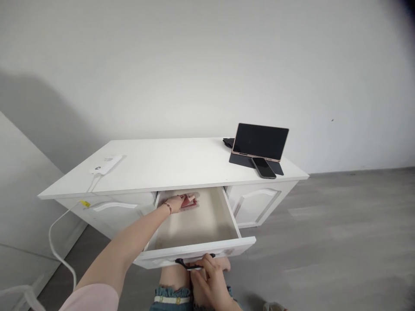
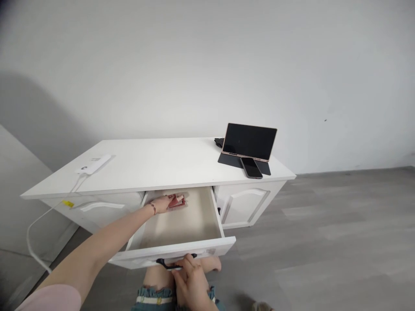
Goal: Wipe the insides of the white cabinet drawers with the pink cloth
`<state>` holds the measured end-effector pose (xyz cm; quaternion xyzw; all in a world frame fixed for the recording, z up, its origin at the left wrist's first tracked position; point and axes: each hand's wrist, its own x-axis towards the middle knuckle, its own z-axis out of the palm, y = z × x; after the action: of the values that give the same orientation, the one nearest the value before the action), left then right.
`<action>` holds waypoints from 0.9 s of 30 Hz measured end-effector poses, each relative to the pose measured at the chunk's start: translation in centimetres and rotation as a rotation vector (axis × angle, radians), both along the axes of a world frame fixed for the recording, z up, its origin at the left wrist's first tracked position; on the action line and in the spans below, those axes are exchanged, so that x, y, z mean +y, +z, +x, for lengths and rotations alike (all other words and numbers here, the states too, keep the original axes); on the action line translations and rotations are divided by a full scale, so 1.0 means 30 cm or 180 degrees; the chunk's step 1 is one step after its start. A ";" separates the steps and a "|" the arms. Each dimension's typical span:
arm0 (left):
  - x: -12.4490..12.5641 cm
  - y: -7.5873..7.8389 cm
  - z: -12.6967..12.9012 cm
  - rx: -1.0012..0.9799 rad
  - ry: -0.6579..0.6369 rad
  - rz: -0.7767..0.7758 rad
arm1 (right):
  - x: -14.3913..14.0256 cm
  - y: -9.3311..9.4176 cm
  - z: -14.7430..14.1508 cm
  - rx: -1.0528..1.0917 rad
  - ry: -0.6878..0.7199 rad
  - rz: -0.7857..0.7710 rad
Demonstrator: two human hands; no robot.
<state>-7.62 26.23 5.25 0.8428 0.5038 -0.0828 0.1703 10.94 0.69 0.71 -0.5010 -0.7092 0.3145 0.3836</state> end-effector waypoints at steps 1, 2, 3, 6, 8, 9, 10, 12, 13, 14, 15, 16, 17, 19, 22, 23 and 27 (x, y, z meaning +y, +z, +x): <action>-0.018 0.000 0.010 0.0081 -0.0098 -0.0052 | 0.000 -0.001 0.000 0.0026 -0.0013 -0.0034; -0.038 -0.001 0.022 0.0136 -0.0168 -0.0104 | -0.001 -0.003 0.000 0.0049 -0.0028 -0.0058; -0.057 -0.002 0.033 0.0182 -0.0219 -0.0149 | -0.001 -0.006 0.000 0.0066 -0.0039 -0.0063; -0.114 -0.004 0.065 0.0301 -0.0389 -0.0285 | -0.002 -0.016 0.001 0.0079 -0.0030 0.0011; -0.148 -0.002 0.080 0.0373 -0.0637 -0.0375 | -0.001 -0.022 0.001 0.0060 -0.0052 0.0060; -0.163 0.000 0.086 0.0407 -0.0787 -0.0421 | -0.001 -0.025 0.001 0.0048 -0.0070 0.0071; -0.179 0.003 0.092 0.0434 -0.0927 -0.0467 | -0.001 -0.027 0.000 0.0036 -0.0096 0.0081; -0.207 0.008 0.101 0.0426 -0.1107 -0.0542 | -0.001 -0.028 0.000 0.0009 -0.0116 0.0086; -0.219 0.010 0.105 0.0383 -0.1130 -0.0587 | -0.002 -0.028 -0.001 0.0003 -0.0117 0.0080; -0.229 0.013 0.110 0.0325 -0.1145 -0.0646 | -0.002 -0.027 -0.001 0.0000 -0.0111 0.0068; -0.237 0.015 0.116 0.0251 -0.1175 -0.0706 | -0.002 -0.025 0.000 0.0001 -0.0101 0.0057; -0.244 0.017 0.121 0.0154 -0.1239 -0.0765 | -0.002 -0.023 0.000 0.0007 -0.0085 0.0050; -0.249 0.021 0.127 0.0046 -0.1337 -0.0832 | -0.002 -0.022 0.001 0.0015 -0.0071 0.0049; -0.256 0.030 0.136 -0.0114 -0.1539 -0.0937 | -0.001 -0.020 0.002 0.0025 -0.0043 0.0069; -0.265 0.053 0.141 -0.0072 -0.1739 -0.0871 | 0.000 -0.022 0.003 0.0023 0.0002 0.0060; -0.269 0.061 0.140 0.0023 -0.1779 -0.0761 | 0.000 -0.023 0.003 0.0019 0.0003 0.0050; -0.282 0.078 0.135 0.0386 -0.1901 -0.0436 | 0.000 -0.033 0.004 -0.0050 -0.0012 0.0064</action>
<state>-3.56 17.75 7.60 0.9336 0.2364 -0.2131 0.1644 11.07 0.68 -0.28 -0.5010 -0.7143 0.3027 0.3836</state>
